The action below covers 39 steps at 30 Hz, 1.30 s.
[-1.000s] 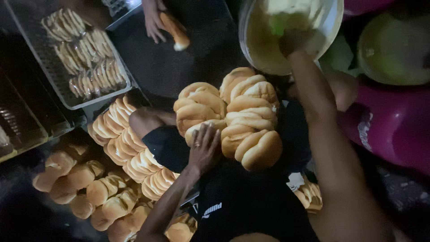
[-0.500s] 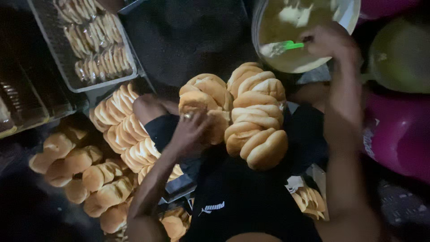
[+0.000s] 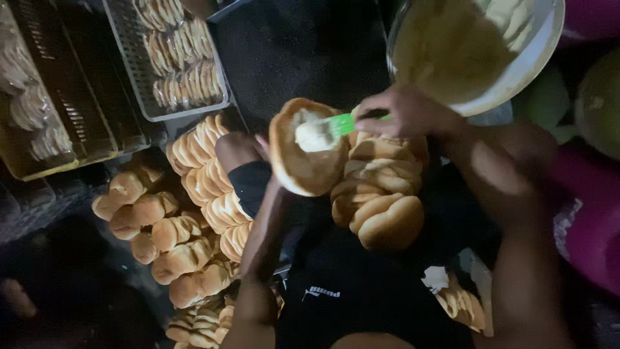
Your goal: The person applies a spread to bread buns using a spatula and places the prepared buns on a tray.
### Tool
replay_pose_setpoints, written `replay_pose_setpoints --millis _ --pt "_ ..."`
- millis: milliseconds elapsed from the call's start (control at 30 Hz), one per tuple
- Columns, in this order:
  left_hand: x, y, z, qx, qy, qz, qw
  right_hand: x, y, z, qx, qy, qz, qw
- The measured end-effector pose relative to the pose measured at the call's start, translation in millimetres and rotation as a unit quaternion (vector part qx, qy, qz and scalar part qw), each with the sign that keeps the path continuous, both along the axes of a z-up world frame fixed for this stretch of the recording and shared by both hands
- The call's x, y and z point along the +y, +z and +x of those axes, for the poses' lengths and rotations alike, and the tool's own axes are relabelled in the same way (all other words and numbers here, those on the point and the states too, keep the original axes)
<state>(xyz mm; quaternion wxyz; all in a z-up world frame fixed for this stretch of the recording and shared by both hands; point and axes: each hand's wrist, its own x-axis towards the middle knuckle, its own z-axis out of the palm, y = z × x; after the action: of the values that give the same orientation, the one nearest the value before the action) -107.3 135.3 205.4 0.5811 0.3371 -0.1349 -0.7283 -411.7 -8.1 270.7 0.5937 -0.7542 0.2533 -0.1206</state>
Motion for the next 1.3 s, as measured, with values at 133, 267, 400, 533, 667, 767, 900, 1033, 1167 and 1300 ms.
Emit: replay_pose_setpoints --millis 133,267,400,533,667,767,900,1033,1167,1300 --pt "15.8 -29.2 -5.5 -0.103 0.024 -0.015 0.994 15.6 -4.4 26.3 0.049 -0.046 -0.051 0.996" --pt "0.6 -21.2 1.2 -0.185 0.029 -0.092 0.978 18.7 -2.4 9.6 0.078 -0.042 -0.122 0.989" --pt "-7.5 19.8 16.1 0.085 0.032 0.039 0.995 18.7 7.0 2.6 -0.024 -0.101 -0.344 0.933" --pt "9.5 14.7 12.2 0.047 0.026 0.047 0.997 22.0 13.4 23.9 -0.021 -0.128 -0.428 0.894" --pt "9.0 5.5 16.4 -0.086 0.038 0.034 0.995 25.6 18.8 37.7 -0.051 -0.103 -0.432 0.894" --pt "-2.0 18.1 16.9 -0.060 0.088 0.091 0.990 32.2 29.9 36.1 0.013 -0.031 -0.502 0.864" --pt "-2.2 35.7 16.0 -0.016 0.034 0.136 0.990 34.0 28.3 38.5 0.040 -0.058 -0.571 0.818" --pt "7.7 21.7 11.4 0.042 -0.031 -0.018 0.998 33.7 21.8 34.7 0.052 -0.122 -0.587 0.799" --pt "1.2 14.5 15.9 -0.031 0.095 0.046 0.994 43.6 20.7 34.7 0.034 -0.105 -0.613 0.782" --pt "-37.1 10.4 38.7 0.027 0.110 0.050 0.992 26.8 8.5 9.6 0.089 -0.103 -0.523 0.841"
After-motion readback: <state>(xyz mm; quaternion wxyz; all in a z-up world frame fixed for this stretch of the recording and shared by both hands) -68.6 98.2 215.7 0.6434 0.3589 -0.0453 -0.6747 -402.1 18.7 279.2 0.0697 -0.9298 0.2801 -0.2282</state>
